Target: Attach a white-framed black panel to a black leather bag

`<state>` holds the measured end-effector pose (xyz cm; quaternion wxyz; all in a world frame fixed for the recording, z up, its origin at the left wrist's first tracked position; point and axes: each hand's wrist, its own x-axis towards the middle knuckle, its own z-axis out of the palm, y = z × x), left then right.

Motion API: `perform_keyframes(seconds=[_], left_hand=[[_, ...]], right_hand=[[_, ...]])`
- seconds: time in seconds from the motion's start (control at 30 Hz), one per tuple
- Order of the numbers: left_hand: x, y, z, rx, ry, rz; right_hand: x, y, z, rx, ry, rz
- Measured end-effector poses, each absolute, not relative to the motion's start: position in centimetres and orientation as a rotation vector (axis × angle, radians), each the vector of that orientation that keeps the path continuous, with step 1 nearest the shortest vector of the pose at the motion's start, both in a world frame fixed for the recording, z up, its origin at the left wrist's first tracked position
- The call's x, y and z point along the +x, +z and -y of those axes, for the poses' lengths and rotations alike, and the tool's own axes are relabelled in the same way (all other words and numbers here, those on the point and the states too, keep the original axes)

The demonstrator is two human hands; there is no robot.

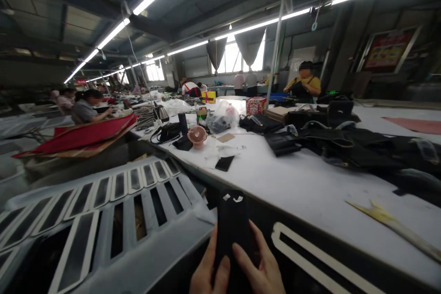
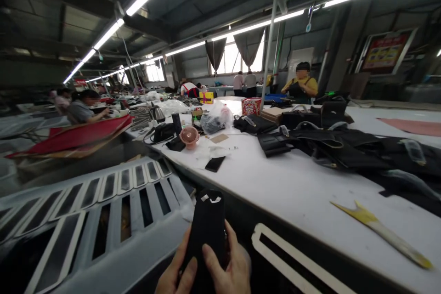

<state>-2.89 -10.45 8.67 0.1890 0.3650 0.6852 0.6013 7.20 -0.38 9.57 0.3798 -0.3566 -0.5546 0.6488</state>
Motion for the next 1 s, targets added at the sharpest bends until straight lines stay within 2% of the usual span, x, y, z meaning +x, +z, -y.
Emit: perform_keyframes(seconds=[0.17, 0.3, 0.57, 1.0], left_hand=[[-0.6, 5.8, 11.3, 1.1, 1.659, -2.027], [0.1, 5.6, 10.9, 1.201, 1.637, -2.151], [-0.8, 6.7, 8.3, 1.073, 1.825, -2.071], [-2.6, 5.9, 6.7, 0.868, 1.615, -2.056]], right_hand=[[9.3, 5.6, 1.8, -1.025, 1.607, 1.426], [10.4, 3.7, 2.1, -1.072, 1.572, 1.419], [9.2, 5.3, 2.0, -1.087, 1.375, 1.382], [8.3, 5.2, 1.0, -1.148, 1.234, 1.523]])
